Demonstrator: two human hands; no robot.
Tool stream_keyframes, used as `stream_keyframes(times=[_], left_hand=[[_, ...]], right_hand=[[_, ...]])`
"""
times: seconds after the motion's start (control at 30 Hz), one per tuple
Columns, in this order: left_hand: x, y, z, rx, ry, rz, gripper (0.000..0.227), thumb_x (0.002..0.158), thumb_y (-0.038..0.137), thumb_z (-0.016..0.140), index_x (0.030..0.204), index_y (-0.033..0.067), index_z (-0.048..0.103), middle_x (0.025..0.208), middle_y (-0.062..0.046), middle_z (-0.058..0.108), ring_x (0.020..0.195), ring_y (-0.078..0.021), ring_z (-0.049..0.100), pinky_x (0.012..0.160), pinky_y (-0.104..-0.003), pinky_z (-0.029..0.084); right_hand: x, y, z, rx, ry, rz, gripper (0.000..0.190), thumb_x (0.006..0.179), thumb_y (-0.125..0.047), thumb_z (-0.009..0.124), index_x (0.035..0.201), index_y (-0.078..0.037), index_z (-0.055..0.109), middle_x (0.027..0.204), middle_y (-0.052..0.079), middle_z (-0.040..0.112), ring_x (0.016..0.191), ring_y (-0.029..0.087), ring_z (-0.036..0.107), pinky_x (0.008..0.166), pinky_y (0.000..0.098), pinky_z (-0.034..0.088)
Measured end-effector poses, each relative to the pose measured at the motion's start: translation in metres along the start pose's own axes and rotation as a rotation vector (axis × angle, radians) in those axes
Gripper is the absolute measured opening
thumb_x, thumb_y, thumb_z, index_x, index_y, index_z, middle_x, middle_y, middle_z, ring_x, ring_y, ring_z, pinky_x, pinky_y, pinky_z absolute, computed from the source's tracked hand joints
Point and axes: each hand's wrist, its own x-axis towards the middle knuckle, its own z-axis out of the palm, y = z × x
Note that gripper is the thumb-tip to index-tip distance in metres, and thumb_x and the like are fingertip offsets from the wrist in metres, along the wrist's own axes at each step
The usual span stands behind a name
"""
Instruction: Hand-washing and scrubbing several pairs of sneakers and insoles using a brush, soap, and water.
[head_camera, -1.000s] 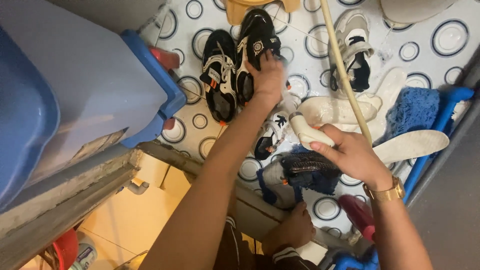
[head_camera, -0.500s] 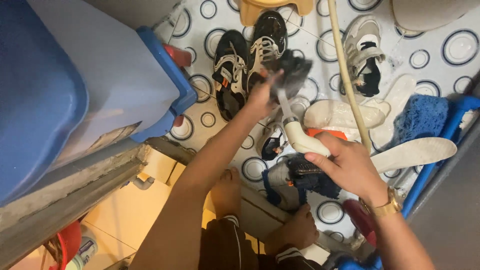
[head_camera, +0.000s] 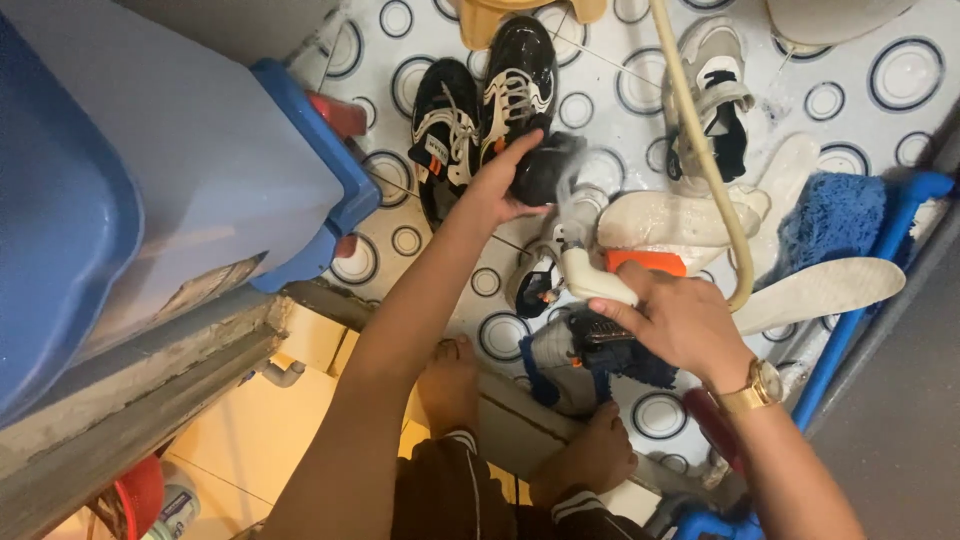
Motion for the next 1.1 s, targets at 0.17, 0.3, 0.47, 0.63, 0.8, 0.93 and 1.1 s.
stream_keyframes(times=[0.17,0.3,0.47,0.63,0.8,0.93,1.1], left_hand=[[-0.019,0.007,0.003,-0.045,0.004,-0.034,0.105,0.062,0.037,0.095,0.145,0.0018,0.042,0.140,-0.033,0.049,0.121,-0.0535,0.058,0.083,-0.075,0.055],[-0.019,0.005,-0.004,-0.108,-0.003,-0.055,0.101,0.063,0.038,0.093,0.142,-0.0013,0.043,0.137,-0.033,0.049,0.123,-0.0519,0.057,0.086,-0.070,0.057],[-0.023,-0.019,-0.002,0.163,0.003,0.122,0.089,0.068,0.036,0.093,0.138,0.0035,0.049,0.132,-0.028,0.053,0.119,-0.0458,0.062,0.088,-0.063,0.060],[-0.027,-0.054,-0.014,0.659,-0.258,0.856,0.090,0.071,0.012,0.088,0.149,0.0047,0.043,0.147,-0.028,0.048,0.139,-0.0454,0.045,0.116,-0.052,0.042],[0.019,-0.067,-0.040,1.099,-0.176,0.898,0.087,0.076,0.029,0.084,0.151,0.0130,0.042,0.143,-0.021,0.039,0.137,-0.0473,0.045,0.113,-0.056,0.043],[0.019,-0.065,-0.024,1.266,0.094,0.850,0.062,0.091,0.015,0.066,0.148,0.0108,0.041,0.134,-0.017,0.044,0.125,-0.0439,0.056,0.099,-0.053,0.055],[0.063,-0.114,-0.020,1.392,0.075,1.121,0.040,0.089,0.013,0.061,0.129,0.0090,0.055,0.126,-0.013,0.051,0.119,-0.0393,0.057,0.092,-0.046,0.055]], right_hand=[[0.010,0.012,-0.003,-0.011,-0.032,0.066,0.049,0.093,-0.068,0.050,0.112,-0.023,0.062,0.089,0.018,0.077,0.096,0.043,0.074,0.091,0.0498,0.053],[0.007,0.014,-0.001,0.153,-0.078,0.014,0.041,0.091,-0.060,0.054,0.110,-0.025,0.065,0.090,0.019,0.079,0.098,0.046,0.072,0.093,0.0539,0.053],[-0.005,0.003,-0.002,0.164,-0.052,-0.065,0.042,0.090,-0.063,0.057,0.104,-0.024,0.069,0.079,0.013,0.079,0.083,0.037,0.077,0.086,0.0468,0.057],[-0.009,0.004,-0.019,0.150,-0.088,-0.049,0.045,0.091,-0.060,0.059,0.105,-0.020,0.072,0.075,0.016,0.079,0.078,0.039,0.078,0.086,0.0478,0.058],[-0.001,0.015,-0.014,0.064,-0.148,-0.006,0.050,0.091,-0.064,0.054,0.109,-0.021,0.070,0.069,0.019,0.076,0.083,0.043,0.075,0.090,0.0492,0.054],[0.003,0.009,-0.013,0.089,-0.181,0.016,0.051,0.092,-0.064,0.052,0.112,-0.020,0.070,0.069,0.017,0.077,0.085,0.042,0.075,0.093,0.0479,0.053],[0.003,0.017,-0.018,0.090,-0.166,0.058,0.052,0.091,-0.067,0.053,0.109,-0.021,0.070,0.071,0.021,0.076,0.090,0.044,0.074,0.092,0.0496,0.052]])
